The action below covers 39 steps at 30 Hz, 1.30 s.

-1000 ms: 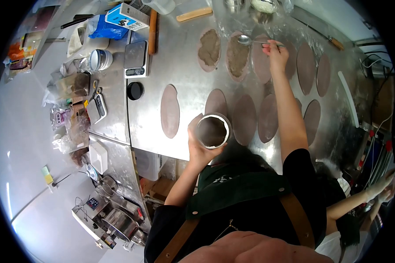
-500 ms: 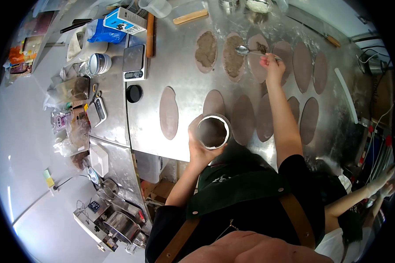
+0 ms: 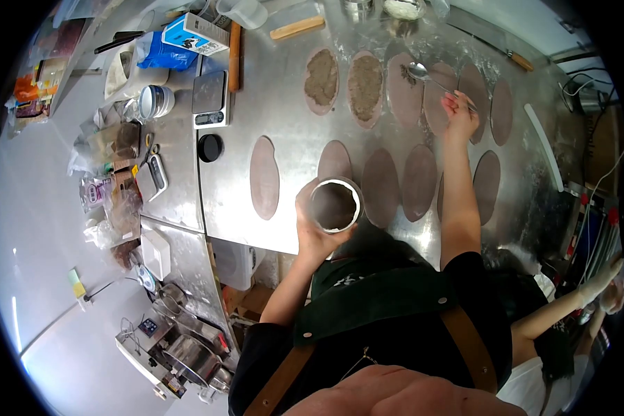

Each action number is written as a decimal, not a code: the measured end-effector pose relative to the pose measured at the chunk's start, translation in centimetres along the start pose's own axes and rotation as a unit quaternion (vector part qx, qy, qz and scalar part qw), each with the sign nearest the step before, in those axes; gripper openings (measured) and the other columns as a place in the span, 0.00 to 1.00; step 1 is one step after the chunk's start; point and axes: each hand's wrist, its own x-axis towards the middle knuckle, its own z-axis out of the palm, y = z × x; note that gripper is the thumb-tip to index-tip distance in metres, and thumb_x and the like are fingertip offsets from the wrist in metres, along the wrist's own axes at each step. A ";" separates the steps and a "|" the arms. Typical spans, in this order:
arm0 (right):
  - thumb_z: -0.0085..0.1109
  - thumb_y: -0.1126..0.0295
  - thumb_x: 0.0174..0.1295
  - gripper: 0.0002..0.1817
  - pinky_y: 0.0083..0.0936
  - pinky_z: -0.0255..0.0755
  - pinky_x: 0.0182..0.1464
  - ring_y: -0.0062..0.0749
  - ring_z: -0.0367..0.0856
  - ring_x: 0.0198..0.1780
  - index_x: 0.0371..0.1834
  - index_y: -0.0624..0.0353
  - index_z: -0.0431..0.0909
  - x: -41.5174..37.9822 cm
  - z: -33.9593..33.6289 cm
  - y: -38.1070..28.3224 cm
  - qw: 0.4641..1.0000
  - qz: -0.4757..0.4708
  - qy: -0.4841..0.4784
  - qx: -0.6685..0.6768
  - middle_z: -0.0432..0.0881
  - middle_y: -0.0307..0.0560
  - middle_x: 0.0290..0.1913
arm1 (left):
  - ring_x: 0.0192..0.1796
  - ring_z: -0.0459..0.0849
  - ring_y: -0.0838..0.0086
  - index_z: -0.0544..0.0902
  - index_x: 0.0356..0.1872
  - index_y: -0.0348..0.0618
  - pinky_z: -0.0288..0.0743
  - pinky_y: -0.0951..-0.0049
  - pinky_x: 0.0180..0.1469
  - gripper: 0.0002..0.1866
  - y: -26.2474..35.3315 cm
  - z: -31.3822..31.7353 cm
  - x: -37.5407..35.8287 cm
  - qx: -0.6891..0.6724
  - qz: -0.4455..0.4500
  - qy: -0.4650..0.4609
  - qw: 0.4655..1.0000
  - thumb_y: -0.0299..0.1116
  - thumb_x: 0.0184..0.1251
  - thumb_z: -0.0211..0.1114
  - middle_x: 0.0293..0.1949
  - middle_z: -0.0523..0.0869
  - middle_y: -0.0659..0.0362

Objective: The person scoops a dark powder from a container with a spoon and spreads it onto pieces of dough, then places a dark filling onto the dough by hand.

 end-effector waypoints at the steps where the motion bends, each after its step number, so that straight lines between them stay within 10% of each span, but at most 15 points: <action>1: 0.57 0.71 0.70 0.10 0.30 0.85 0.40 0.32 0.85 0.33 0.42 0.70 0.80 -0.6 -0.4 -0.6 1.000 -0.001 -0.008 -0.004 0.85 0.53 0.35 | 0.65 0.74 0.58 0.58 0.67 0.36 0.71 0.61 0.67 0.54 0.0 0.1 0.1 -0.004 -0.001 0.000 1.000 0.30 0.37 0.83 0.66 0.66 0.45; 11: 0.56 0.74 0.71 0.08 0.28 0.81 0.40 0.31 0.85 0.36 0.42 0.70 0.81 -16.8 1.0 -14.2 0.939 0.012 -0.341 -0.027 0.84 0.49 0.33 | 0.61 0.77 0.56 0.62 0.66 0.36 0.73 0.62 0.63 0.52 0.6 2.2 4.8 0.064 0.136 0.072 0.986 0.32 0.36 0.85 0.62 0.71 0.45; 22: 0.61 0.82 0.60 0.06 0.31 0.74 0.32 0.43 0.81 0.30 0.40 0.65 0.80 -21.4 2.7 -15.4 0.770 -0.361 -0.423 -0.314 0.84 0.51 0.33 | 0.63 0.74 0.47 0.68 0.62 0.35 0.68 0.54 0.63 0.50 3.7 3.7 5.5 0.088 0.261 0.130 0.953 0.29 0.29 0.83 0.62 0.73 0.44; 39: 0.54 0.70 0.73 0.10 0.13 0.71 0.30 0.14 0.74 0.26 0.45 0.66 0.81 -20.3 0.7 -12.0 0.939 -0.024 -0.299 -0.168 0.85 0.43 0.31 | 0.63 0.74 0.47 0.66 0.62 0.34 0.68 0.55 0.64 0.50 4.5 5.0 5.7 0.119 0.245 0.095 0.957 0.29 0.30 0.82 0.61 0.74 0.42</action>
